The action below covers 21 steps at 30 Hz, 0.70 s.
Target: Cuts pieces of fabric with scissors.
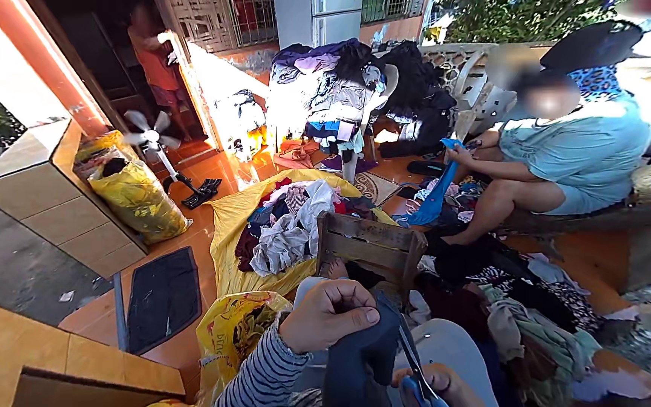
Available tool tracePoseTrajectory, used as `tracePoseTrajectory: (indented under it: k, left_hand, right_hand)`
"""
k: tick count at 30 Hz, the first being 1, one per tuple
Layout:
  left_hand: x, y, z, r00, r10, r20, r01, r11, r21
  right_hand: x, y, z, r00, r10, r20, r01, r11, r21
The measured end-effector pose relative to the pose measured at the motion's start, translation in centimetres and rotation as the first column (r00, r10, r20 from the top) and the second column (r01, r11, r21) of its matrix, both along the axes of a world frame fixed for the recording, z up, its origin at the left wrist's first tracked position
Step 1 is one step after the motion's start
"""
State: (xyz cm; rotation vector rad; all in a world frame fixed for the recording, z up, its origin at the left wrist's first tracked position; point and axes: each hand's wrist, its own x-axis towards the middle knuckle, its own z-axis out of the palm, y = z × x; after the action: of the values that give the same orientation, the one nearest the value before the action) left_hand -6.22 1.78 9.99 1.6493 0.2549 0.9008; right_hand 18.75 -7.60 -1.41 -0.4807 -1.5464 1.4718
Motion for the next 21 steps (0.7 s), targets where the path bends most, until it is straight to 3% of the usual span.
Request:
tracePoseTrajectory:
  k: [6, 21]
  left_hand:
    - [-0.2, 0.3, -0.8, 0.99, 0.084, -0.11, -0.081, 0.996, 0.031]
    - [-0.5, 0.3, -0.8, 0.972, 0.108, -0.209, -0.11, 0.994, 0.004]
  right_hand:
    - [-0.7, 0.8, 0.0, 0.998, 0.002, 0.059, -0.006, 0.998, 0.068]
    - [-1.3, 0.5, 0.4, 0.998, -0.024, 0.064, 0.026, 0.999, -0.027]
